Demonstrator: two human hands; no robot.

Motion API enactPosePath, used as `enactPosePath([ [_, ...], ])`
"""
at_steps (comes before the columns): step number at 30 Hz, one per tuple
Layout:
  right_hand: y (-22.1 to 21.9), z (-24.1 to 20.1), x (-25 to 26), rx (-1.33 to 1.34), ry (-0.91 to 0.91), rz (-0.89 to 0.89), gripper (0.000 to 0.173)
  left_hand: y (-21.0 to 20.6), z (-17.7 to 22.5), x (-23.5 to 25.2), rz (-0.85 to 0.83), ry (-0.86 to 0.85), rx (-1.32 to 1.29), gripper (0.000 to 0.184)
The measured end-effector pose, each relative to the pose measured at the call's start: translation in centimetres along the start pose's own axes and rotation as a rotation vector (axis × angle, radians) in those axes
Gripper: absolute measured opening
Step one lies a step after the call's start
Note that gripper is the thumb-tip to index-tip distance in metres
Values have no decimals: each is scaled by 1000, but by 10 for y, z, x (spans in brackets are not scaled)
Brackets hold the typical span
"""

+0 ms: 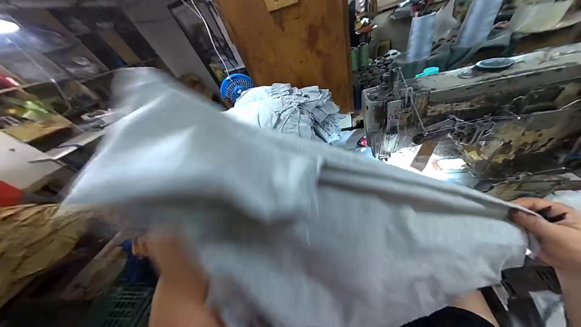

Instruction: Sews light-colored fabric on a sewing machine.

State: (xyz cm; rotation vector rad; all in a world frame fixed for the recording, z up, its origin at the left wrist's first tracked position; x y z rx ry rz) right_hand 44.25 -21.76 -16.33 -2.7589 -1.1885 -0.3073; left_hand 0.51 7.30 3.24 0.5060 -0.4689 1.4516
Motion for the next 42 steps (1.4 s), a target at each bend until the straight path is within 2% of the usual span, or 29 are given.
enactPosePath([
  [1,0,-8,1,-51,-5,86,4,-32,-20,36,-229,-319,89,25],
  [2,-8,-15,1,-152,-14,143,8,-65,-37,66,-367,-558,200,33],
  [3,-23,-23,1,-304,-18,151,15,-97,-43,81,-387,-715,301,36],
  [4,-45,-29,2,-441,-6,111,24,-129,-39,76,-448,-760,414,37],
  [5,-70,-28,4,-544,27,50,29,-159,-29,51,-555,-736,516,33],
  [6,-96,-24,4,-608,81,-14,31,-186,-24,8,-731,-704,539,31],
  [8,-139,-18,3,-689,196,-117,32,-232,-29,-94,-1293,-627,346,46],
  [9,-151,-17,4,-719,242,-130,34,-244,-34,-129,-1483,-601,210,49],
  [10,-157,-17,5,-749,255,-139,36,-250,-41,-144,-1541,-603,132,44],
  [12,-156,-20,0,-776,253,-163,35,-245,-57,-140,-1403,-672,82,26],
  [14,-148,-20,-12,-773,264,-219,37,-230,-68,-130,-1276,-727,97,25],
  [18,-150,-4,-38,-834,231,-334,44,-210,-82,-135,-1155,-707,143,23],
  [21,-159,-2,-58,-1035,255,-248,43,-193,-80,-155,-862,-723,260,26],
  [22,-160,-3,-62,-1069,282,-205,42,-189,-75,-167,-826,-709,245,29],
  [25,-168,3,-80,-1044,353,-172,26,-186,-75,-214,-1041,-468,21,40],
  [27,-174,13,-93,-1014,368,-203,24,-186,-83,-229,-1003,-407,-104,39],
  [28,-176,19,-99,-997,357,-220,29,-184,-90,-229,-935,-356,-163,31],
  [30,-170,35,-109,-1003,188,-259,37,-179,-107,-228,-866,-153,-283,19],
  [32,-150,52,-108,-978,-161,-306,35,-173,-120,-229,-868,86,-438,23],
  [33,-139,54,-106,-957,-245,-303,32,-170,-122,-230,-877,172,-496,24],
  [34,-132,50,-103,-933,-210,-274,29,-167,-123,-232,-892,236,-536,26],
  [38,-134,1,-107,-795,418,-118,23,-166,-114,-239,-941,421,-663,42],
  [40,-145,-6,-112,-770,585,-115,20,-171,-108,-244,-955,487,-737,49],
  [42,-155,-7,-115,-772,661,-125,21,-178,-103,-248,-959,521,-784,54],
])
Point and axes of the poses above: each hand's wrist, its own x-axis towards the middle knuckle, its own y-axis out of the back of the hand, z = x × y, the point moved 8 cm from there along x, towards the middle knuckle, and after that the axes turned 12 degrees about -y, right-handed, at the moved point
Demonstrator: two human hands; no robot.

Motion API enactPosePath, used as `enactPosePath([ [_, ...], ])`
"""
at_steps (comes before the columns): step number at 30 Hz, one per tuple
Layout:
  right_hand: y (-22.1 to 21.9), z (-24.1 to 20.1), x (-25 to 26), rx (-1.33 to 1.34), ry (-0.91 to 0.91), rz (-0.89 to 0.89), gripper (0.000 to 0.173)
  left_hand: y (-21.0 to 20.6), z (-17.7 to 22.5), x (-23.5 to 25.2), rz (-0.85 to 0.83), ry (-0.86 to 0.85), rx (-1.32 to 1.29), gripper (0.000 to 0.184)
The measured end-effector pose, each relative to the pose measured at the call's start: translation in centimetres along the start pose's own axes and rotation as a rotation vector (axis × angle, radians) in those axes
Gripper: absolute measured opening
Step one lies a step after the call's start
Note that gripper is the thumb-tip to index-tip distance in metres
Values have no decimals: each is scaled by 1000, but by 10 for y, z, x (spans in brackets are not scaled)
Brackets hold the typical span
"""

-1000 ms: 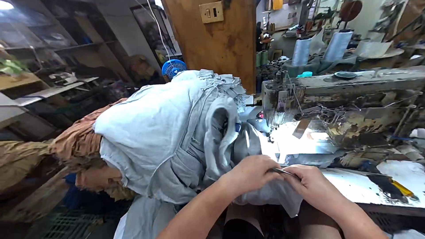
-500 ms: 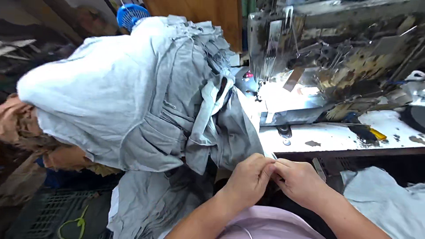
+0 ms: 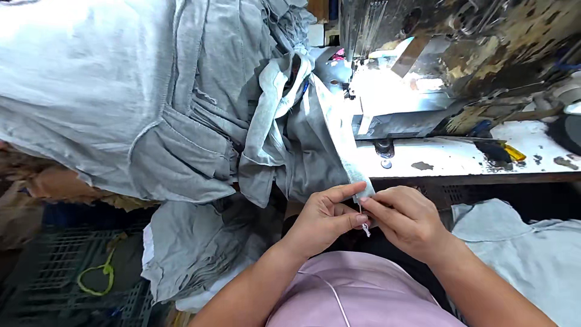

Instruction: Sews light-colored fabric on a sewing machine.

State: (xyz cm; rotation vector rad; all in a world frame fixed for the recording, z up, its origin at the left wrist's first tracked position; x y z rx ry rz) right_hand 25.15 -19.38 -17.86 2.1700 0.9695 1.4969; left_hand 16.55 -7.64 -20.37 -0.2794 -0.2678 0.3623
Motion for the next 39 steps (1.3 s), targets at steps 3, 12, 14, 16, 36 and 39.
enactPosePath([
  [3,-2,-2,-1,54,48,42,19,-7,0,3,-37,-14,34,58],
  [12,-17,34,5,238,-382,-70,23,-3,26,6,-66,-433,430,72],
  [14,-14,23,14,276,-336,-48,23,3,23,7,47,-499,434,58],
  [16,-16,14,24,284,-297,-39,21,3,25,6,69,-521,521,45],
  [36,26,23,69,506,-193,-75,28,48,133,-19,-40,-855,1243,25],
  [39,32,7,63,184,-79,45,26,45,129,-31,53,-1046,1410,21],
])
Point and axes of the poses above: each hand's wrist, its own x-axis towards the middle knuckle, its own y-axis out of the back of the hand, z = x × y, the point moved 8 cm from there along x, towards the middle knuckle, and after that the axes turned 12 degrees about -y, right-handed, at the moved point
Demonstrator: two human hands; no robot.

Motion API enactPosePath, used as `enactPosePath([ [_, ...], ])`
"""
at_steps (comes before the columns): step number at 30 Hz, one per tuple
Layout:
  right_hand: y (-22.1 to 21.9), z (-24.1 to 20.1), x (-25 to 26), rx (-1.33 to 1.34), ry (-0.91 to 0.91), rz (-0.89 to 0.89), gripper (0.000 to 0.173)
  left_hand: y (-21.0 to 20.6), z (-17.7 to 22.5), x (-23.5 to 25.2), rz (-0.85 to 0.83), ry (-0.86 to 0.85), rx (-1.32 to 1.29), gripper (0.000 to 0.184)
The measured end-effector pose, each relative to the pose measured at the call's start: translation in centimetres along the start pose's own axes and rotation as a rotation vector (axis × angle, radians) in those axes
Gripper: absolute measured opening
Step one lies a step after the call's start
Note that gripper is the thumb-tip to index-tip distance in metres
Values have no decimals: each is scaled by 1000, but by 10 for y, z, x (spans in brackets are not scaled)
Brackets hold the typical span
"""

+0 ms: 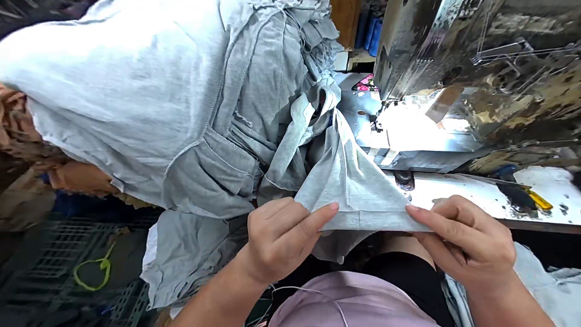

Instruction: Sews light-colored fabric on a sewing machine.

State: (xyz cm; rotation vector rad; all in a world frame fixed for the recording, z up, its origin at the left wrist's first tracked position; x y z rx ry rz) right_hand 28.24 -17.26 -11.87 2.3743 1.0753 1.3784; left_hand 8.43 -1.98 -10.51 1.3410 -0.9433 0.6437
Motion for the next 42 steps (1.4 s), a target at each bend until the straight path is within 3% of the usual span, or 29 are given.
enactPosePath([
  [6,2,-12,-4,-155,108,51,21,-3,-6,-14,89,-6,-23,15],
  [9,-7,-22,0,-172,111,40,20,-17,-33,-35,179,214,-391,15],
  [11,-23,-29,10,-117,64,-24,20,-23,-49,-39,377,387,-723,16],
  [13,-39,-40,23,28,8,-109,24,-5,-55,-18,479,427,-677,17],
  [14,-42,-45,29,128,-14,-147,26,11,-53,4,481,350,-557,18],
  [17,-52,-44,36,377,-112,-217,32,34,-41,71,327,1,-135,11],
  [20,-75,14,16,420,-523,-237,32,-43,-72,102,-6,-118,-51,11],
  [23,-100,75,-26,532,-1121,-338,29,-143,-111,88,-567,173,-57,14],
  [25,-101,89,-40,644,-1296,-306,28,-173,-128,81,-825,467,-79,18],
  [27,-99,98,-32,776,-1304,-226,25,-189,-146,86,-846,586,-95,18],
  [30,-91,116,-4,837,-1201,-121,21,-232,-188,90,-574,378,-105,11],
  [34,-92,123,6,846,-1144,-106,23,-266,-216,97,-692,472,-178,17],
  [42,-105,127,5,892,-1105,-123,20,-276,-227,90,-811,547,-226,15],
])
Point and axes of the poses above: each hand's wrist, its own x-axis towards the middle knuckle, its own y-axis out of the back of the hand, z = x × y, the point moved 8 cm from there along x, towards the middle knuckle, and after that the axes turned 12 degrees about -y, right-handed, at the moved point
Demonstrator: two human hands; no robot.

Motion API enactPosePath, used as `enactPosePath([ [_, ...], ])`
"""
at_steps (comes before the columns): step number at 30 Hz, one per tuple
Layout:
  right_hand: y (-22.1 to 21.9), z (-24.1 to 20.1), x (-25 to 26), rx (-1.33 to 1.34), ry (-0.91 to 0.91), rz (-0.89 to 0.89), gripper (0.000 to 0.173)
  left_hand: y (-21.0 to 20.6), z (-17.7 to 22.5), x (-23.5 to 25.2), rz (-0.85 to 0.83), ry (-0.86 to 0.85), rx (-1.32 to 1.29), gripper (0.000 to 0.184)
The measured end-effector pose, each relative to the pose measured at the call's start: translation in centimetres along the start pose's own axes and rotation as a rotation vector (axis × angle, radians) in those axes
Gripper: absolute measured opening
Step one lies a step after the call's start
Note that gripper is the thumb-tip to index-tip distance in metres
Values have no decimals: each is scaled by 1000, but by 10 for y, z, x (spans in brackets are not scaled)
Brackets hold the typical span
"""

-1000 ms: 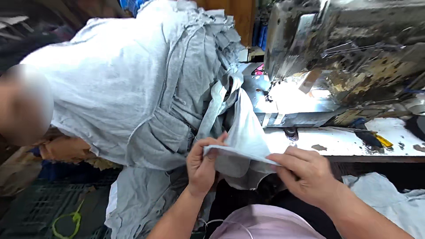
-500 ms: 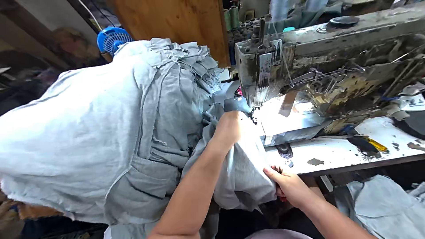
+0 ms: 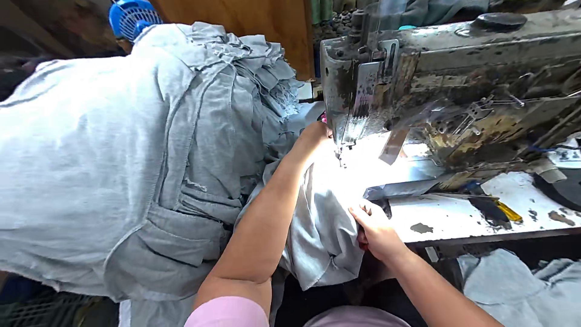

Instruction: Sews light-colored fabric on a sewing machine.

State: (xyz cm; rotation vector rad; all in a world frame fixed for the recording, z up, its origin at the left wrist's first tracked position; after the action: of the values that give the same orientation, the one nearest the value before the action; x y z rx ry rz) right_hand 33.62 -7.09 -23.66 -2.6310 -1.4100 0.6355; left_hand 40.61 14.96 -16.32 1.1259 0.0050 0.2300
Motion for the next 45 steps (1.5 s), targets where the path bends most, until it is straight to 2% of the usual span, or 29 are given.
enactPosePath([
  [2,-3,-3,9,10,-5,-5,20,9,5,-9,108,-47,-20,14],
  [5,-6,-9,15,14,57,-11,22,38,25,-47,449,-253,107,24],
  [7,-2,-3,9,-32,81,16,24,33,43,-92,567,-418,199,14],
  [8,1,3,3,-68,75,24,23,23,59,-118,488,-478,158,9],
  [9,6,8,-4,-97,65,29,22,12,83,-143,273,-449,108,8],
  [10,14,13,-13,-130,62,54,19,-2,110,-168,-24,-338,71,10],
  [11,22,16,-22,-168,80,108,15,-22,123,-191,-210,-276,89,11],
  [12,33,19,-31,-209,116,181,13,-43,124,-211,-310,-239,137,15],
  [13,41,20,-42,-246,175,251,20,-60,119,-226,-344,-207,202,21],
  [15,52,20,-66,-280,341,347,29,-76,108,-246,-291,-145,316,30],
  [18,44,20,-91,-417,503,283,26,-76,103,-262,-95,-131,280,20],
  [20,34,24,-95,-738,416,259,29,-77,107,-270,-21,-130,163,18],
  [22,29,31,-95,-997,171,229,29,-78,115,-276,-3,-112,-35,18],
  [24,31,37,-96,-1070,-4,177,32,-77,123,-283,72,-119,-200,17],
  [25,32,36,-99,-1080,2,168,31,-77,126,-285,113,-140,-222,17],
  [27,32,29,-109,-1067,176,196,26,-76,129,-287,198,-203,-188,18],
  [30,27,16,-125,-1046,572,271,24,-70,137,-291,376,-332,-123,17],
  [34,13,8,-146,-1053,928,279,20,-64,151,-293,518,-503,-341,11],
  [39,0,0,-155,-990,1105,297,12,-67,161,-288,503,-586,-519,9],
  [45,-2,0,-152,-955,1121,217,12,-78,168,-283,429,-587,-548,8],
])
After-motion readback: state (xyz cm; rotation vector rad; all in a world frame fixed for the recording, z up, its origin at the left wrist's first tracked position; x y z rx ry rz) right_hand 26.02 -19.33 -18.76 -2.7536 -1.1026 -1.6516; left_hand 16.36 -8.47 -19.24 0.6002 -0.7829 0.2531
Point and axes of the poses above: each hand's wrist, its own x-axis towards the middle knuckle, its own y-axis out of the back of the hand, z = x × y, the point moved 8 cm from there along x, towards the middle knuckle, and after that the axes turned 12 degrees about -y, right-handed, at the moved point
